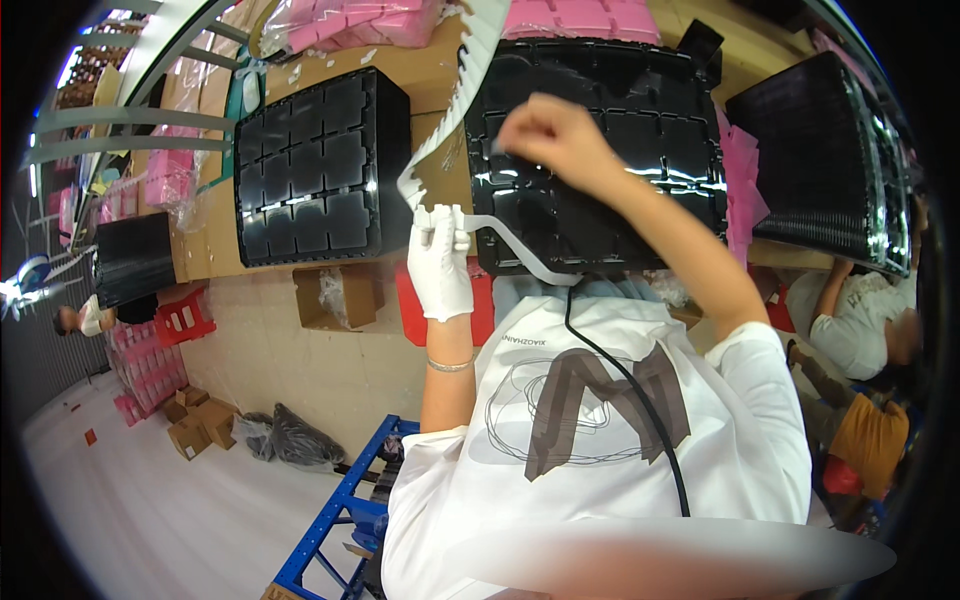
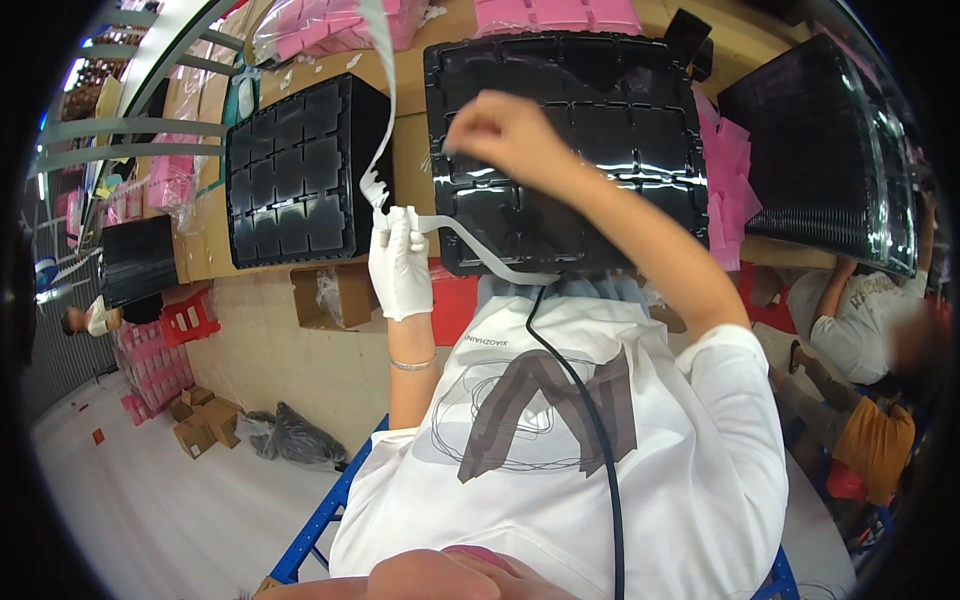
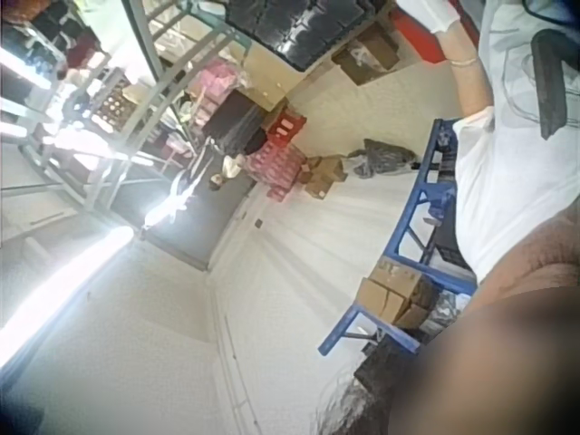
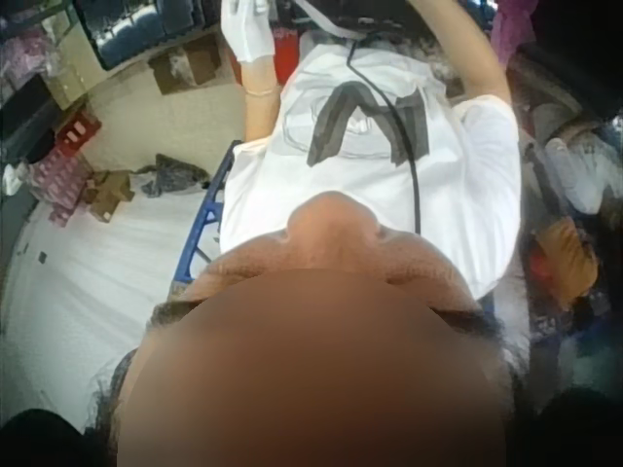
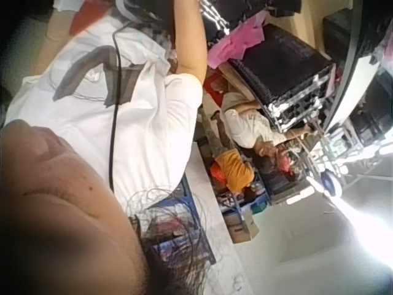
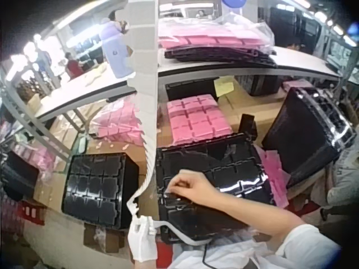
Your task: The person assembles plastic components by hand, applying pink foam inserts into black plastic trays and then applying white plastic strips to the exterior of the trays.
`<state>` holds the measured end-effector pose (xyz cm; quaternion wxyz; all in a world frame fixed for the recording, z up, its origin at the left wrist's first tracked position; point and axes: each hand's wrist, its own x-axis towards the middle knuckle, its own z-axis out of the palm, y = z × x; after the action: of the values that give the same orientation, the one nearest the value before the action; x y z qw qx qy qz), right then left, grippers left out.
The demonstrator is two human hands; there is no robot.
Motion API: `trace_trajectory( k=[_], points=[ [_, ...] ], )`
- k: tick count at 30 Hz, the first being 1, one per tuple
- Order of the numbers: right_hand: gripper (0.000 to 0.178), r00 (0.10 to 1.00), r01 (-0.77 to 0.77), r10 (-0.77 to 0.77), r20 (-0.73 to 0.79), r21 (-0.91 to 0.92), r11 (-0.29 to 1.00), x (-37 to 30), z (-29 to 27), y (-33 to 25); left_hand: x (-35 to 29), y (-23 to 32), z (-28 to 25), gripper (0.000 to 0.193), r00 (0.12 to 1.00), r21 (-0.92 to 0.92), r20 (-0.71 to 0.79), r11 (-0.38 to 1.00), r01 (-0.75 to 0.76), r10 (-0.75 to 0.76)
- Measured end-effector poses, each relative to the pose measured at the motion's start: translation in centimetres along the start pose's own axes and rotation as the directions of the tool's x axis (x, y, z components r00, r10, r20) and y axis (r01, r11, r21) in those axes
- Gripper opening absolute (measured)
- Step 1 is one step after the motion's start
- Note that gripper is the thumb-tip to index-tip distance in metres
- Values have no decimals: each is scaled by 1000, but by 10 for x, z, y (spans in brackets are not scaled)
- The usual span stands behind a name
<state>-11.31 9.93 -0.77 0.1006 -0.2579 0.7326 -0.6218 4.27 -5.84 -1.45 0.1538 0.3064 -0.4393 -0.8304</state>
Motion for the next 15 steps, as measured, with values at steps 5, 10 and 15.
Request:
trace_trajectory(
  k=[5, 10, 15],
  points=[
    [15, 989, 145, -114, 95, -454, 879, 110, -39, 80, 7, -5, 3, 28, 997, 145, 68, 989, 32, -42],
    [17, 949, 299, -292, 116, -620, 725, 137, -35, 123, 12, -15, 3, 30, 992, 157, 103, 986, 60, -77],
    [15, 962, 267, -194, 193, -512, 816, 146, -37, 125, 20, -14, 1, 24, 991, 214, 99, 975, 63, -86]
  ],
)
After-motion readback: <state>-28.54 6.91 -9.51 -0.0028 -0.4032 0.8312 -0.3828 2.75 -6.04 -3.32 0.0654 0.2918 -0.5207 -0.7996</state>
